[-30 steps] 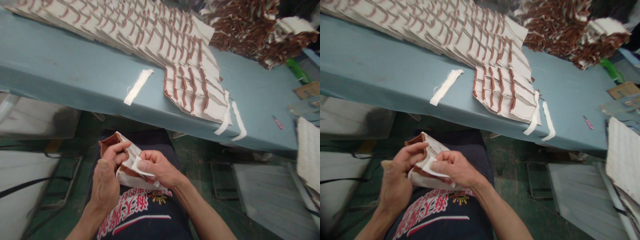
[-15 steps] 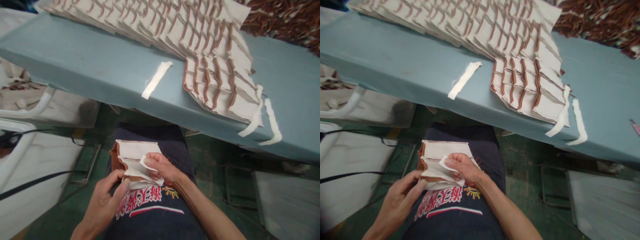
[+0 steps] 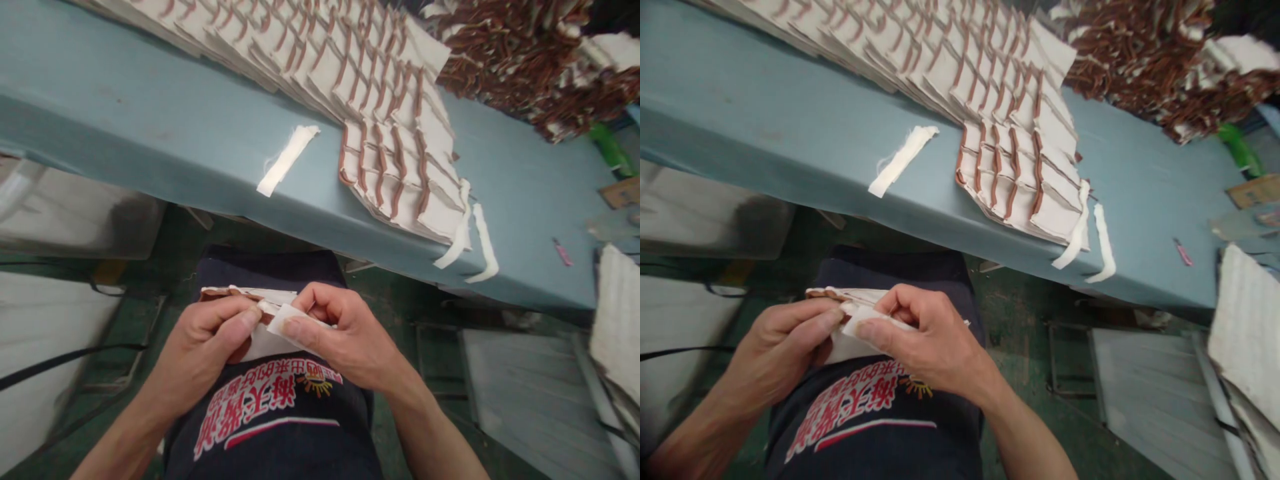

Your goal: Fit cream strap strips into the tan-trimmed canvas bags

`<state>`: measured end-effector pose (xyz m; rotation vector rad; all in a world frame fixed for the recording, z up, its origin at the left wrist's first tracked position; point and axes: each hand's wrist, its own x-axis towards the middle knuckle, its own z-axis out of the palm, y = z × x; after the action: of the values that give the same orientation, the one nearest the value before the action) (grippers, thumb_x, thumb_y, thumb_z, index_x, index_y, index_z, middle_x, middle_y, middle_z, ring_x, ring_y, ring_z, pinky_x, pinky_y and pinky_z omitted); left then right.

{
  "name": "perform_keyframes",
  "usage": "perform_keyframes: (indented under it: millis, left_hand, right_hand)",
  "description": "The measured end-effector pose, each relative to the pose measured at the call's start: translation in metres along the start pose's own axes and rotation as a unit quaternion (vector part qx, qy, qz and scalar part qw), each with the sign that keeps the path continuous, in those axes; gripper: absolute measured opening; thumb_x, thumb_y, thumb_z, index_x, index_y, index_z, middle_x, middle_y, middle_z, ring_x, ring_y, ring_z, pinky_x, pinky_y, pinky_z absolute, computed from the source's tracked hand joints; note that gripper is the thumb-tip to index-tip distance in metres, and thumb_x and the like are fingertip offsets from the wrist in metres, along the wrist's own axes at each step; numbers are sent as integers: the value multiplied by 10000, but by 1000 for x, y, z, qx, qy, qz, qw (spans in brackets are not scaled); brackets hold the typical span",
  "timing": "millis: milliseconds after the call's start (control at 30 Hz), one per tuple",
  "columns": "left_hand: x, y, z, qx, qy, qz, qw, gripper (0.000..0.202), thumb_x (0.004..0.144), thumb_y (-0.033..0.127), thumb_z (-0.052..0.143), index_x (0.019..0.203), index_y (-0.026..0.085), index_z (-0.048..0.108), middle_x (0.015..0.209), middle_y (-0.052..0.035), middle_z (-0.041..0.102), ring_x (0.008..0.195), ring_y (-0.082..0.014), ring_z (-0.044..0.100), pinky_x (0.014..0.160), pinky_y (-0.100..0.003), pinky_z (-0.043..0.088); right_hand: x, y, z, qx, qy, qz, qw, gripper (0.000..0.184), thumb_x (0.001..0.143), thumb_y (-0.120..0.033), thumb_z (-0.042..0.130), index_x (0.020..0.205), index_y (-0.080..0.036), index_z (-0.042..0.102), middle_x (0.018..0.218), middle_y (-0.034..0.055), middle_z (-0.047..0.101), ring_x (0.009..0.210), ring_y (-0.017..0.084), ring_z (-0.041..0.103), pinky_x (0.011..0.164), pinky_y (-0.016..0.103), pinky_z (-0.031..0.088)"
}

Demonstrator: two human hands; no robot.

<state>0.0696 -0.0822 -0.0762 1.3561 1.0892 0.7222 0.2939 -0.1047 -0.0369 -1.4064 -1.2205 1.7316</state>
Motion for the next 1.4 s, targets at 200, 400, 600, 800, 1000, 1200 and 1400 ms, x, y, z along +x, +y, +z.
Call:
perform_keyframes:
  millis: [200,400,600,800,1000,1200,1400]
  left_hand:
    - [12,16,3,12,-22,21,999,469,990,409,590,558,227,576,500,60,438,435,-105,358,378,-220,279]
    - [16,23,7,50,-10,40,998,449,985,382,540,565,226,569,489,66,425,425,-99,355,374,-216,266]
    - [16,22,8,46,-19,30,998,454,996,407,520,577,232,529,498,69,418,428,-97,349,384,-223,254]
    - [15,23,8,59,-6,42,997,455,988,389,538,557,246,499,497,69,404,432,-110,344,374,-245,254]
    - [15,23,7,76,19,58,995,464,1012,399,522,577,243,564,527,52,472,453,-117,398,391,-243,295]
    - [12,20,5,77,25,62,995,476,1045,395,477,648,233,684,583,33,578,527,-137,499,481,-226,406]
    - [11,21,7,102,32,79,991,240,912,319,626,746,228,774,683,17,762,578,-159,671,536,-211,503]
  right_hand:
    - [-3,-13,-2,-40,1,-10,999,387,940,-524,837,833,-195,664,644,-72,552,558,76,414,501,217,281]
    - [3,-10,3,-93,38,-19,995,339,955,-469,776,790,-202,649,652,-65,567,582,86,450,521,223,304]
    - [6,-11,4,-155,63,-7,986,260,943,-387,708,766,-218,618,617,-73,548,561,92,441,523,239,285]
    - [6,-9,7,-144,74,9,987,290,947,-440,699,772,-221,624,636,-61,580,576,100,470,532,243,296]
    - [10,-8,12,-160,91,21,983,313,956,-450,712,766,-221,615,654,-55,589,593,103,488,582,259,290]
    - [14,-14,13,-226,97,30,969,349,965,-445,755,743,-222,605,649,-56,591,615,115,487,636,284,276]
    - [16,-20,14,-281,115,36,952,339,960,-424,783,744,-227,611,626,-71,579,594,114,475,658,296,280]
